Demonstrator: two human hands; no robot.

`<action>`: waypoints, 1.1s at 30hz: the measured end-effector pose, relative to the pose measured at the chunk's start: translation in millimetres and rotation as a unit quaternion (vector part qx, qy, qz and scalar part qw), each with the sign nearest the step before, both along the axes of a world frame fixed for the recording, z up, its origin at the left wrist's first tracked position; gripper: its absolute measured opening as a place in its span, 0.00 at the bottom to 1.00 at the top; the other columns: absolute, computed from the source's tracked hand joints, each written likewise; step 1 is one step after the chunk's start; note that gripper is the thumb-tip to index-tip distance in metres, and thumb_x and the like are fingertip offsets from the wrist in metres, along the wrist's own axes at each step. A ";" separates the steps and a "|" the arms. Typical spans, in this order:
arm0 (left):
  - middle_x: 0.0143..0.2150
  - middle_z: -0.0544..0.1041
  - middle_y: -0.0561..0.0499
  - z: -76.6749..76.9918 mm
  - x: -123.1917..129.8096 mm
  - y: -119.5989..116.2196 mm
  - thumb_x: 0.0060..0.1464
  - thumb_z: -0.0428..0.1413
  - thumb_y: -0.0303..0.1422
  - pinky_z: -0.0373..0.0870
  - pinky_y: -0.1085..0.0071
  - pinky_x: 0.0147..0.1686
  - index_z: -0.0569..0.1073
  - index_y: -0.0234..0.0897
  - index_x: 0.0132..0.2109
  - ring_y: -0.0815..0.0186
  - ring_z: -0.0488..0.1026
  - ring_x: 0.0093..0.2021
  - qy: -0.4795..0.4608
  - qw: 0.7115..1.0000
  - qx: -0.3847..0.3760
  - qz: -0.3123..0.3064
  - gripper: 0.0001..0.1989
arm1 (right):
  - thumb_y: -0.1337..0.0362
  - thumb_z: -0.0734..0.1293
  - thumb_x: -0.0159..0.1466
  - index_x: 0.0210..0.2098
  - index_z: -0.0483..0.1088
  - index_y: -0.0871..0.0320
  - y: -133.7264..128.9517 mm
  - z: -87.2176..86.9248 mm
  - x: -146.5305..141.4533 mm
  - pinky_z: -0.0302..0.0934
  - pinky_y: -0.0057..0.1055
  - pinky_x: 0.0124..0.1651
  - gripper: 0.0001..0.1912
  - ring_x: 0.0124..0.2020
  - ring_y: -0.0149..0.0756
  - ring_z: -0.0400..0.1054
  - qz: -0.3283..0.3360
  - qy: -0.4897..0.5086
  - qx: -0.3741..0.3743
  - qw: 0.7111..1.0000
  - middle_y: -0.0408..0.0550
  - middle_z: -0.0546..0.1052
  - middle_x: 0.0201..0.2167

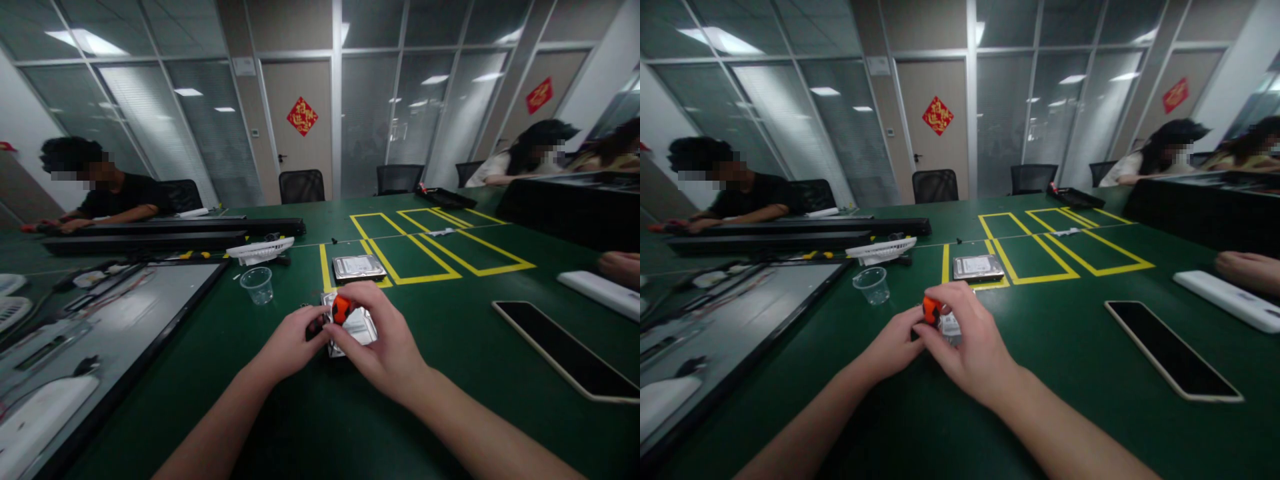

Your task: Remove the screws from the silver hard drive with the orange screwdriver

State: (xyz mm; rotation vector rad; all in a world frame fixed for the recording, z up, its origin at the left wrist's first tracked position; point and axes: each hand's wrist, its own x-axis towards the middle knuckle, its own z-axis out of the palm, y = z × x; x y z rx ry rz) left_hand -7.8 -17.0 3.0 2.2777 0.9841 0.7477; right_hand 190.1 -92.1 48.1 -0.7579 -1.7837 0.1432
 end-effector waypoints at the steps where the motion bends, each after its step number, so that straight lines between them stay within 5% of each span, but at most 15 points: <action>1: 0.48 0.81 0.45 -0.4 0.1 0.2 0.66 0.60 0.37 0.73 0.61 0.49 0.80 0.38 0.55 0.55 0.78 0.47 -0.001 1.000 -0.001 0.000 0.14 | 0.68 0.72 0.69 0.60 0.67 0.52 0.5 0.6 0.1 0.72 0.38 0.53 0.22 0.50 0.40 0.73 -0.004 0.000 0.007 1.000 0.50 0.76 0.50; 25: 0.48 0.81 0.45 -3.0 -0.4 0.4 0.67 0.59 0.37 0.74 0.61 0.49 0.79 0.38 0.56 0.55 0.77 0.46 -0.006 1.000 0.007 -0.007 0.15 | 0.72 0.67 0.70 0.64 0.68 0.52 -1.8 2.2 -0.9 0.72 0.44 0.60 0.24 0.57 0.42 0.73 0.018 -0.010 -0.001 1.000 0.54 0.75 0.57; 33: 0.49 0.81 0.45 -0.2 0.6 -1.0 0.67 0.59 0.37 0.73 0.61 0.50 0.79 0.38 0.56 0.55 0.77 0.46 0.004 1.000 0.005 0.003 0.14 | 0.71 0.68 0.71 0.64 0.67 0.51 0.7 -1.7 -0.4 0.74 0.41 0.57 0.24 0.52 0.40 0.76 0.004 0.001 -0.004 1.000 0.52 0.78 0.53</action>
